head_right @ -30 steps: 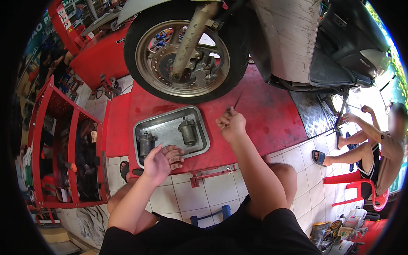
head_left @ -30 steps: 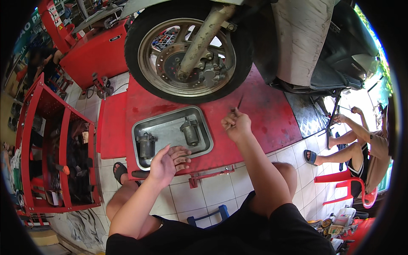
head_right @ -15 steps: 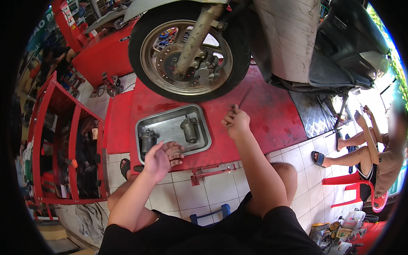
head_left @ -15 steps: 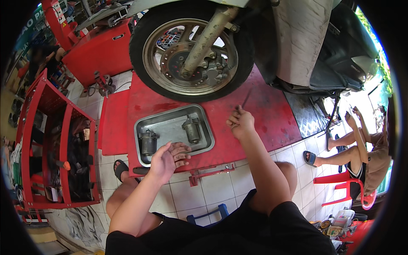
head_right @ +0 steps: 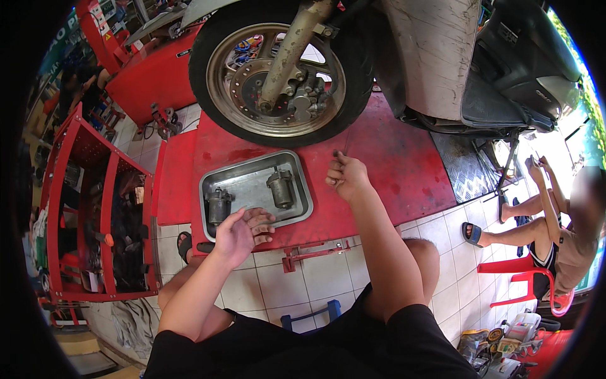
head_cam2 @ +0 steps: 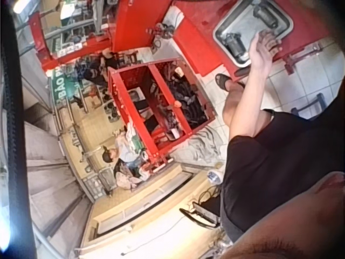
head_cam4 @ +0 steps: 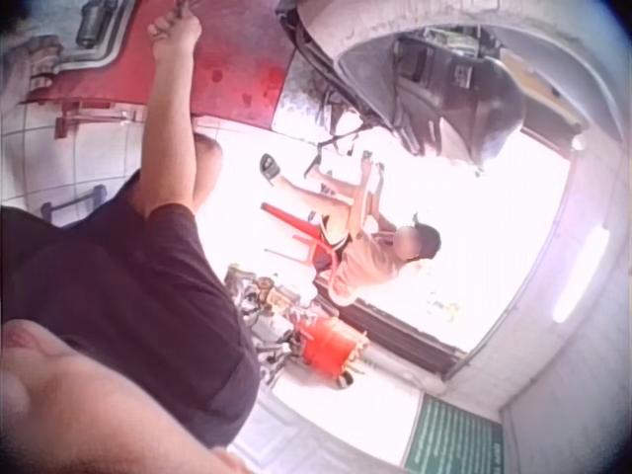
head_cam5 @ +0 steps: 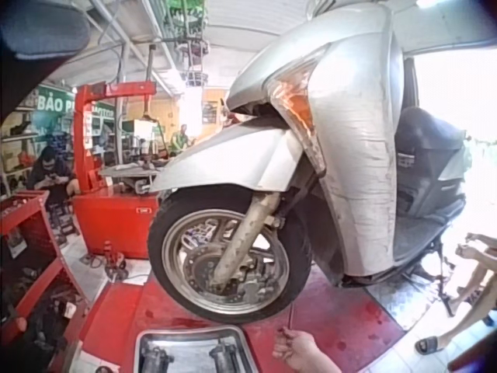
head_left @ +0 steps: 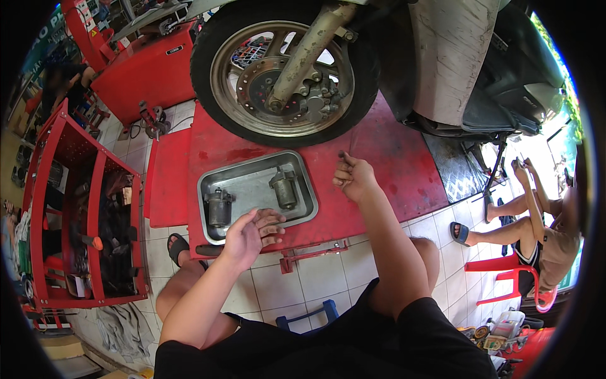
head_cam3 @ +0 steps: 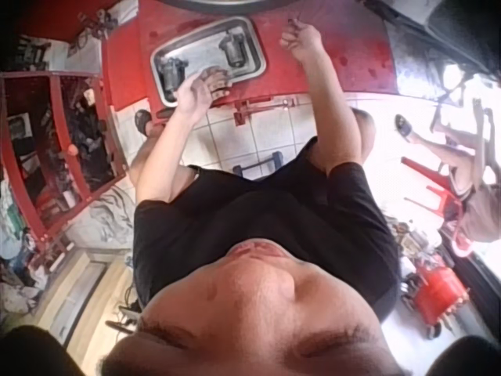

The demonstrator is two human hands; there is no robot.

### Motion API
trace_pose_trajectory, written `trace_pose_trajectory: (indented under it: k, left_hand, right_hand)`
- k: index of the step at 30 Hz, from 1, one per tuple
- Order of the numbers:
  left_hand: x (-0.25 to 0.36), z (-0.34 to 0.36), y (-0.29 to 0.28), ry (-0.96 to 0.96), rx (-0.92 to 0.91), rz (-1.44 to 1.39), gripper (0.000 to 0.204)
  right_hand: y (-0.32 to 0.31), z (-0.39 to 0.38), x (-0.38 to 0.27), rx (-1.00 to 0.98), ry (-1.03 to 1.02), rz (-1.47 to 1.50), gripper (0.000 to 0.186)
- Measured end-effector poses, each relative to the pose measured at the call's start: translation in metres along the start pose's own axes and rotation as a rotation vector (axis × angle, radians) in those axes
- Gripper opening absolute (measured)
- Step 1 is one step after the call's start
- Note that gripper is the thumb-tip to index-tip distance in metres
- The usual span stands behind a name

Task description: The person uses a screwdriver to disassemble a cylindrical motorcycle starter motor held in their left hand. They remove a small internal component and place it into a metal tray on the red workbench. The person continues to manipulate the motor housing and the screwdriver, occasionally placing the motor back into the tray.

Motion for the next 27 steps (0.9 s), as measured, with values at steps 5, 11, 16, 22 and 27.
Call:
trace_pose_trajectory:
  k: [5,11,16,22,27]
  left_hand:
    - [-0.001,0.0,0.0,-0.006,-0.006,-0.01,0.05]
    - [-0.003,0.001,-0.001,-0.015,-0.003,-0.014,0.05]
    - [-0.002,0.0,0.0,-0.005,-0.012,-0.006,0.051]
    - [-0.001,-0.001,0.001,-0.006,-0.01,-0.001,0.051]
    - [0.0,0.0,0.002,0.011,-0.032,-0.005,0.051]
  right_hand:
    - [-0.011,0.002,-0.007,0.135,-0.146,0.098,0.018]
    - [-0.006,0.005,-0.003,0.069,-0.077,0.015,0.018]
    - [-0.002,0.001,-0.008,-0.007,-0.12,-0.052,0.019]
    - [-0.002,-0.004,-0.012,0.007,0.016,-0.03,0.016]
    - [-0.015,-0.001,-0.032,0.096,-0.175,0.077,0.017]
Point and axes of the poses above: each hand's wrist, its own z-axis towards the middle knuckle, its own y-axis out of the palm, x = y × z, the point moved 7 cm from there along z, towards the middle knuckle, and after that the axes turned 4 degrees about z, right-handed, at the moved point
